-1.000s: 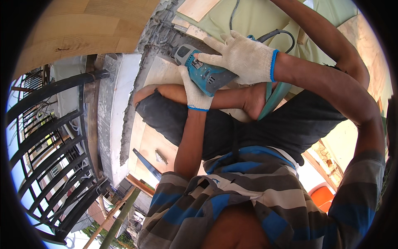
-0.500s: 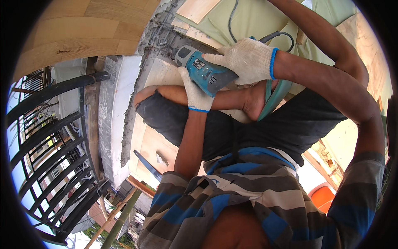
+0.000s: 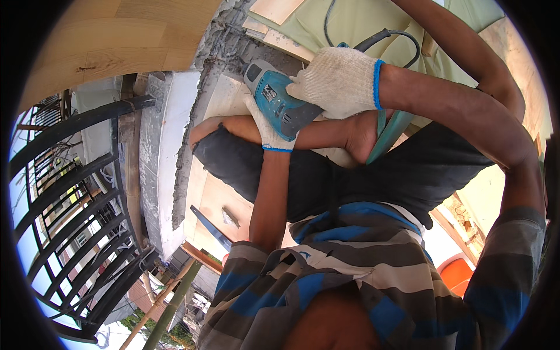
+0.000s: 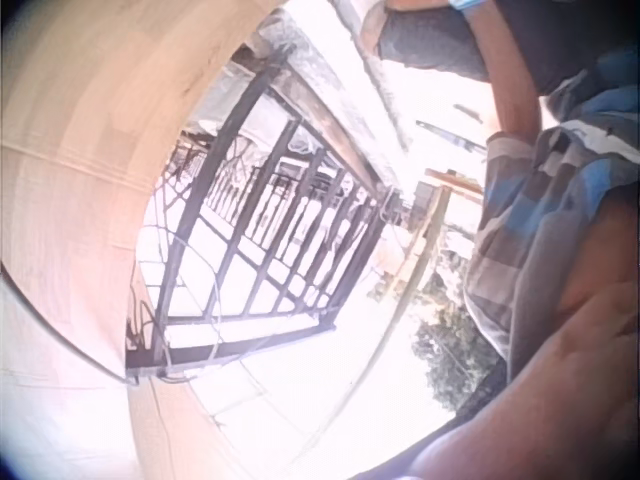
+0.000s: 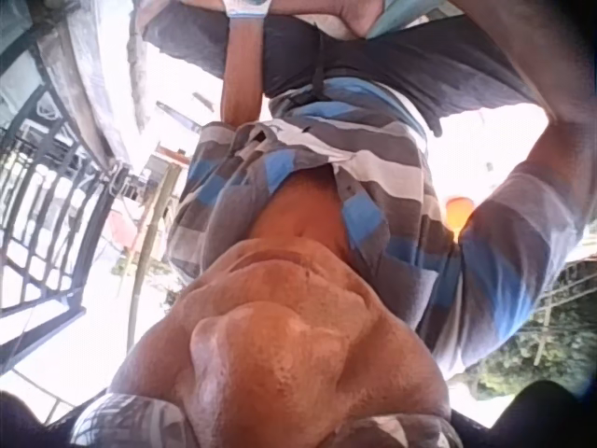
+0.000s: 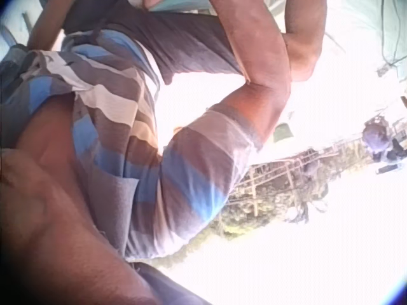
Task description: The person sits on the floor and uses a handheld electric grinder to smooth a concrete edge along a tiled floor. The tool is guided along the joint between the concrete and tile, producing dust as the surface is ground down.
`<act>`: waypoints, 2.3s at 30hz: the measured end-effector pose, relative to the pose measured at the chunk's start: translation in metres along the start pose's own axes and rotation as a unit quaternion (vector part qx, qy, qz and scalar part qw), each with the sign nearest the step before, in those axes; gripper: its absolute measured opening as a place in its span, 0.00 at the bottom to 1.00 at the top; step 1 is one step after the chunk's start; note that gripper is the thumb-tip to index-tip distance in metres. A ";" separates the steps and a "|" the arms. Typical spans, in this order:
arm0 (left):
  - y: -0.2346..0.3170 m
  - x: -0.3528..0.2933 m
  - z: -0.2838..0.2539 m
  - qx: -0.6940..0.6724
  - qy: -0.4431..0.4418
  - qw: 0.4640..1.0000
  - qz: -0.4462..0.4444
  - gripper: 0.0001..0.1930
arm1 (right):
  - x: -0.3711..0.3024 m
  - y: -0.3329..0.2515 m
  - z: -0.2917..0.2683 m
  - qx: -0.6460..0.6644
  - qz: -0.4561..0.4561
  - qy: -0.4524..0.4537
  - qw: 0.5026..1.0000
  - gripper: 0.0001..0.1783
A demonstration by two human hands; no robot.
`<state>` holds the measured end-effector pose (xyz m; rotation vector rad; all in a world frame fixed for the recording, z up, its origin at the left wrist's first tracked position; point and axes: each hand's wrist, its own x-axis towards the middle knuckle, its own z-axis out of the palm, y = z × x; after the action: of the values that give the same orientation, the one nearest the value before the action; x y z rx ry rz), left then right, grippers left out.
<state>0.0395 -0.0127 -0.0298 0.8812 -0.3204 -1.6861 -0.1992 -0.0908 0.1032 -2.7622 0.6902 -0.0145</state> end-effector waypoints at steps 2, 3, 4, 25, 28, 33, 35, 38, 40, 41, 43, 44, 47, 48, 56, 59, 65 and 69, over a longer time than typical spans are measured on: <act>-0.005 0.002 0.015 -0.027 0.089 0.995 -0.029 0.47 | -0.006 0.016 -0.003 0.008 0.005 0.006 1.000 0.23; -0.009 0.006 0.023 -0.044 0.098 0.993 -0.052 0.48 | -0.011 0.027 -0.006 0.011 0.004 0.018 1.000 0.24; -0.011 0.012 0.027 -0.049 0.086 0.993 -0.060 0.49 | -0.014 0.035 -0.008 0.014 0.007 0.035 0.999 0.25; -0.003 0.004 -0.015 0.519 0.023 0.834 0.183 0.38 | 0.011 -0.005 -0.007 0.031 -0.020 0.083 0.996 0.07; -0.020 0.027 -0.009 -0.061 0.062 0.996 0.005 0.51 | 0.002 0.038 0.003 0.013 -0.003 -0.013 1.000 0.16; -0.020 0.051 0.011 -0.080 0.110 0.990 -0.037 0.58 | -0.014 0.066 0.013 0.008 0.032 -0.006 0.999 0.26; -0.018 0.052 0.007 -0.092 0.113 0.988 -0.058 0.55 | -0.012 0.062 0.011 0.010 0.032 -0.042 0.999 0.26; -0.026 0.059 -0.009 -0.029 0.144 0.989 -0.033 0.60 | -0.007 0.059 -0.001 -0.002 0.021 -0.070 0.997 0.26; -0.029 0.067 -0.018 -0.010 0.147 0.989 -0.013 0.60 | -0.007 0.058 -0.011 0.007 0.002 -0.074 0.997 0.27; -0.027 0.071 -0.019 -0.001 0.132 0.991 -0.001 0.60 | -0.006 0.056 -0.017 -0.018 -0.008 -0.069 0.997 0.25; -0.021 0.074 -0.016 -0.025 0.011 0.999 -0.023 0.56 | -0.007 0.048 -0.027 -0.045 0.006 -0.090 0.995 0.23; -0.018 0.074 -0.012 -0.071 -0.097 0.990 -0.075 0.51 | -0.013 0.042 -0.028 -0.037 -0.004 -0.082 0.996 0.19; -0.006 0.060 0.006 -0.096 -0.154 0.977 -0.112 0.42 | -0.007 0.008 -0.030 -0.043 -0.021 -0.070 0.996 0.12; -0.006 0.044 0.006 -0.099 -0.105 0.984 -0.103 0.40 | -0.010 0.001 -0.037 0.048 -0.037 -0.044 0.997 0.11; -0.028 0.031 -0.001 -0.106 -0.020 0.992 -0.064 0.47 | -0.028 0.013 -0.020 -0.007 -0.013 0.024 1.000 0.09; -0.031 0.035 -0.007 -0.113 -0.042 0.990 -0.069 0.50 | -0.037 0.017 -0.011 -0.014 0.002 0.019 1.000 0.10; -0.035 0.039 -0.022 -0.170 -0.092 0.979 -0.071 0.58 | -0.039 0.027 -0.001 0.002 -0.016 0.050 0.999 0.10; -0.034 0.044 -0.025 -0.172 -0.099 0.978 -0.068 0.60 | -0.036 0.035 0.007 0.006 -0.022 0.064 0.998 0.11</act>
<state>0.0294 -0.0369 -0.0852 0.4881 -0.0958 -1.8902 -0.2462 -0.1016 0.0886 -2.7831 0.6580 -0.2050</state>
